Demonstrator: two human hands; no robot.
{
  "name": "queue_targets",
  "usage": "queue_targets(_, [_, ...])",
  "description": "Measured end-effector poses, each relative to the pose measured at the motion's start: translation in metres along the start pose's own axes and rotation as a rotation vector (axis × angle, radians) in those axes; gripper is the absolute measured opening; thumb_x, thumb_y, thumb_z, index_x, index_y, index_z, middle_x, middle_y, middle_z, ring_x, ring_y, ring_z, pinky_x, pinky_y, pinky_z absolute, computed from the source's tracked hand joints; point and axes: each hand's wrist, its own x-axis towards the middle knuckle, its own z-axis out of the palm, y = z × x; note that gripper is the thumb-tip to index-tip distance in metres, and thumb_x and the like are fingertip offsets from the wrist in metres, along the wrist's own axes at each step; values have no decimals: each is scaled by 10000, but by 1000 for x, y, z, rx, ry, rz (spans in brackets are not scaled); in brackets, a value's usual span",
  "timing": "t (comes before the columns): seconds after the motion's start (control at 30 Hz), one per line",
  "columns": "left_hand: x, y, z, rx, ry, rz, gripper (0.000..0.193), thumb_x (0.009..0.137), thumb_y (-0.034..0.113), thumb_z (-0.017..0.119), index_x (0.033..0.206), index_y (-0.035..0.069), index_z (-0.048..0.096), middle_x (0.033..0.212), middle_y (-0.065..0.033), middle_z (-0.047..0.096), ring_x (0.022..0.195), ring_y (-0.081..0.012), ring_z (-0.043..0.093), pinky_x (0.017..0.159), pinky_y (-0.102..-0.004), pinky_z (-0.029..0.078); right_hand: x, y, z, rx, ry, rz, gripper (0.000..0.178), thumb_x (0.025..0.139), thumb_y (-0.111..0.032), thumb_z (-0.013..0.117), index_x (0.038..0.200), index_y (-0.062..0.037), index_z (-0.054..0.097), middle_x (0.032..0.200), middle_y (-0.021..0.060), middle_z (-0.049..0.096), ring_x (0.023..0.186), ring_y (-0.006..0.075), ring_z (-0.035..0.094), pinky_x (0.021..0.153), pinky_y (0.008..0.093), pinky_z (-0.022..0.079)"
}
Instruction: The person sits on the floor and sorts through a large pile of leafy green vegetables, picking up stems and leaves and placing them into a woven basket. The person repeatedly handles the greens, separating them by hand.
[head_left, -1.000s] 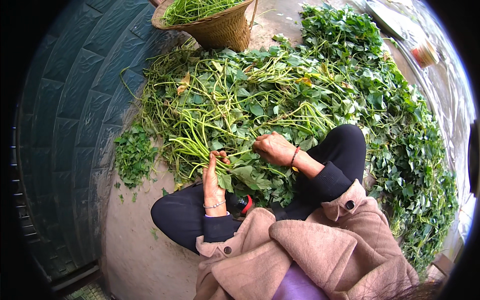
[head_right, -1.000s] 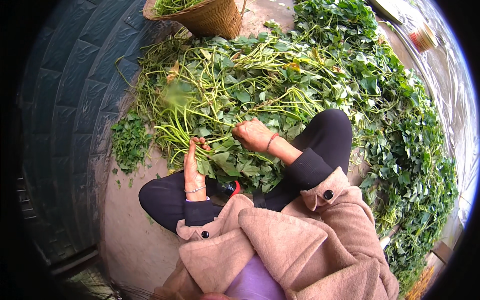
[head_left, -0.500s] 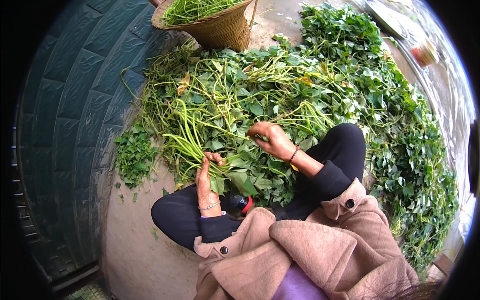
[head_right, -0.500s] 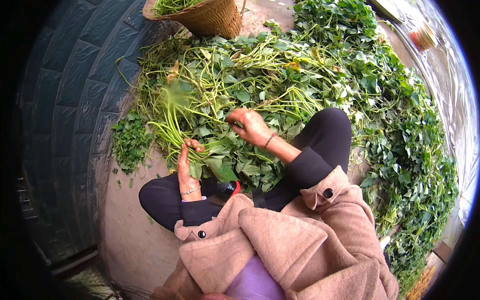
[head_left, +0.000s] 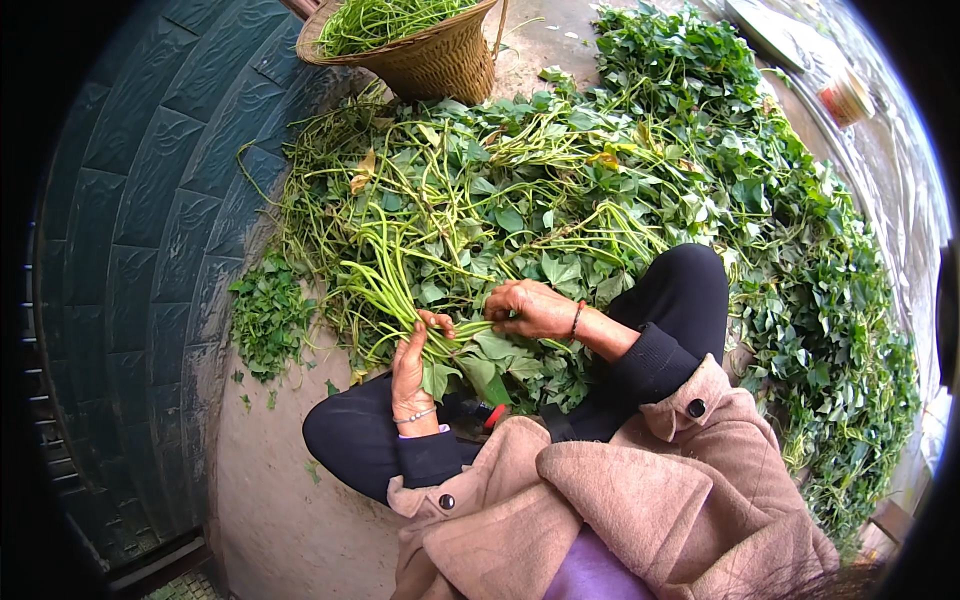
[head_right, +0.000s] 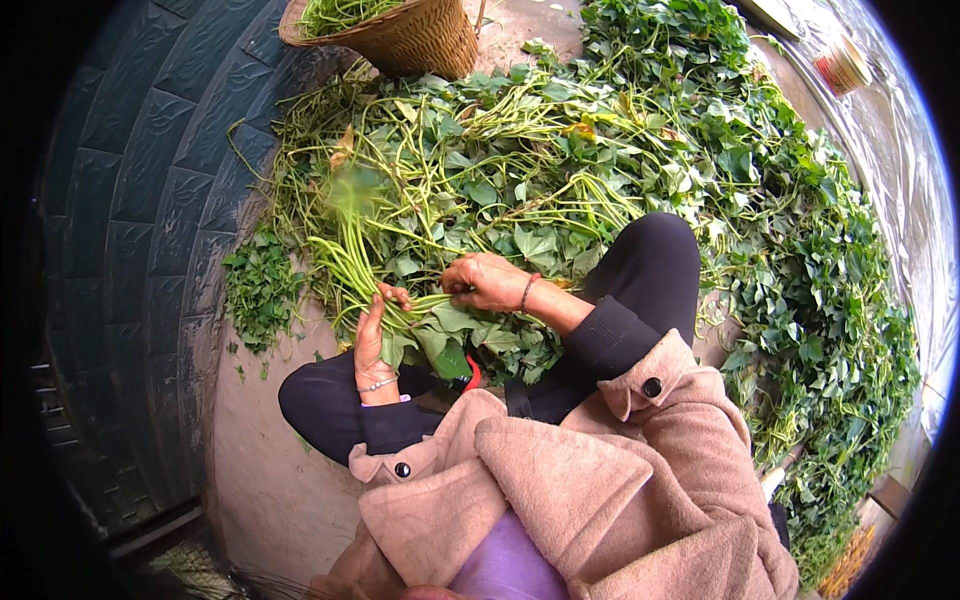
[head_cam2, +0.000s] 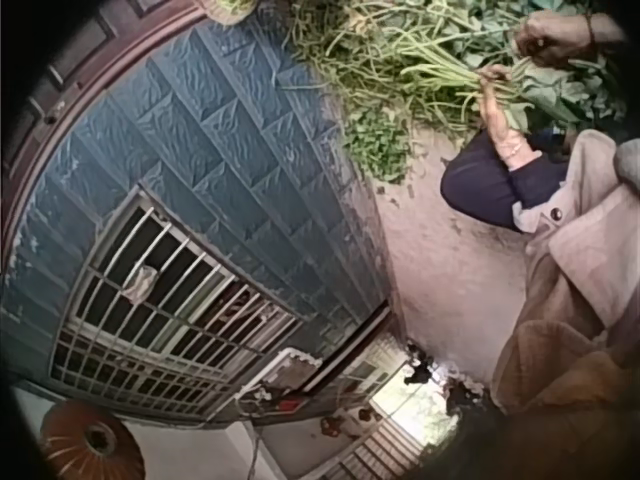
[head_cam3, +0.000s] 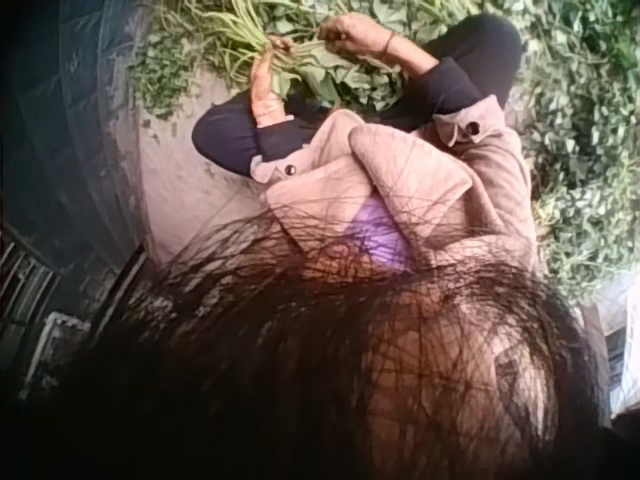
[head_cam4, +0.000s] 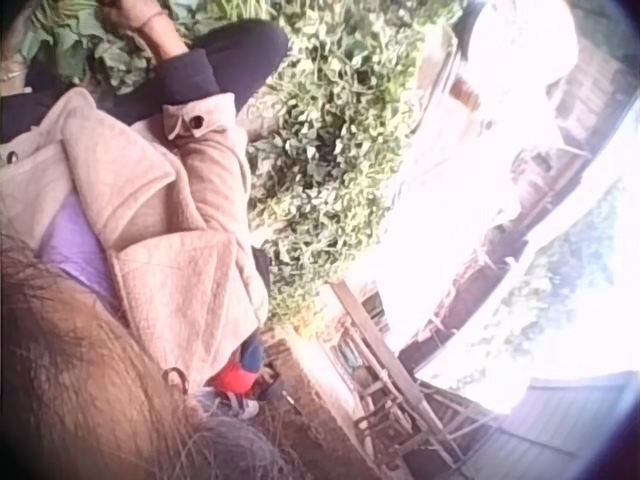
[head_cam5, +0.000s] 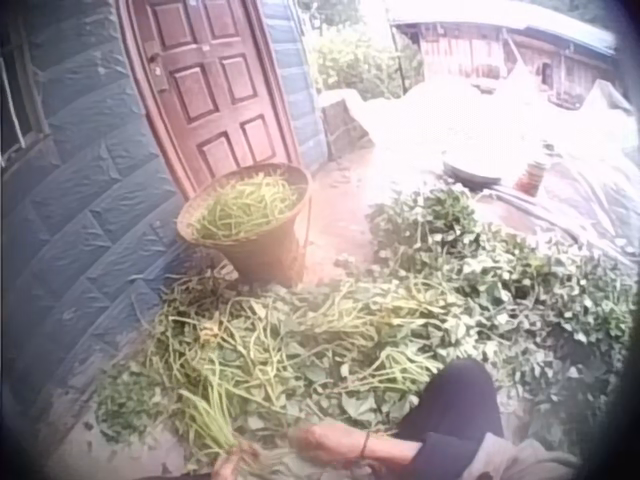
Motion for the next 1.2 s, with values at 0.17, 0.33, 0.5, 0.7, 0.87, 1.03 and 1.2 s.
queue_targets(0.17, [1,0,-1,139,54,-24,244,964,316,541,943,73,526,962,-86,581,824,-155,543,741,-283,448,-2,7,-4,-197,-8,39,159,728,-120,679,866,-70,620,801,83,632,805,299,618,698,403,487])
queue_targets(0.33, [3,-2,-4,105,76,45,230,977,299,519,951,70,519,955,-86,566,842,-166,537,777,-293,444,0,12,-2,55,129,143,169,745,-55,624,912,-28,618,812,117,644,751,282,621,698,351,487])
queue_targets(0.5, [8,-7,-1,-98,40,90,237,978,285,517,960,51,541,964,-100,584,838,-173,553,788,-303,456,3,19,8,276,224,290,185,730,-84,631,901,-14,613,809,133,639,765,297,615,706,361,482])
queue_targets(0.7, [8,-19,15,-21,56,18,252,966,311,536,945,59,544,939,-77,590,834,-167,557,785,-294,457,9,2,18,-364,377,467,179,723,-152,636,873,-56,623,837,134,608,863,323,572,762,415,447])
queue_targets(0.87, [12,-23,18,-141,39,29,238,975,298,518,928,65,518,887,-63,559,806,-161,540,768,-294,460,15,21,18,732,399,883,145,773,-147,649,846,-22,661,800,88,667,732,185,612,721,293,478])
queue_targets(1.03, [14,-21,11,-411,44,57,217,993,281,480,920,76,491,844,-41,483,779,-149,473,766,-300,429,13,19,22,1182,502,704,85,772,-83,621,800,-4,637,788,65,647,740,180,594,714,300,478])
queue_targets(1.2, [14,-15,-18,-356,59,93,205,997,265,473,910,80,488,817,-30,458,720,-130,434,687,-259,403,6,37,6,-512,493,461,158,723,-163,605,792,-26,567,788,152,622,789,336,593,726,417,456])
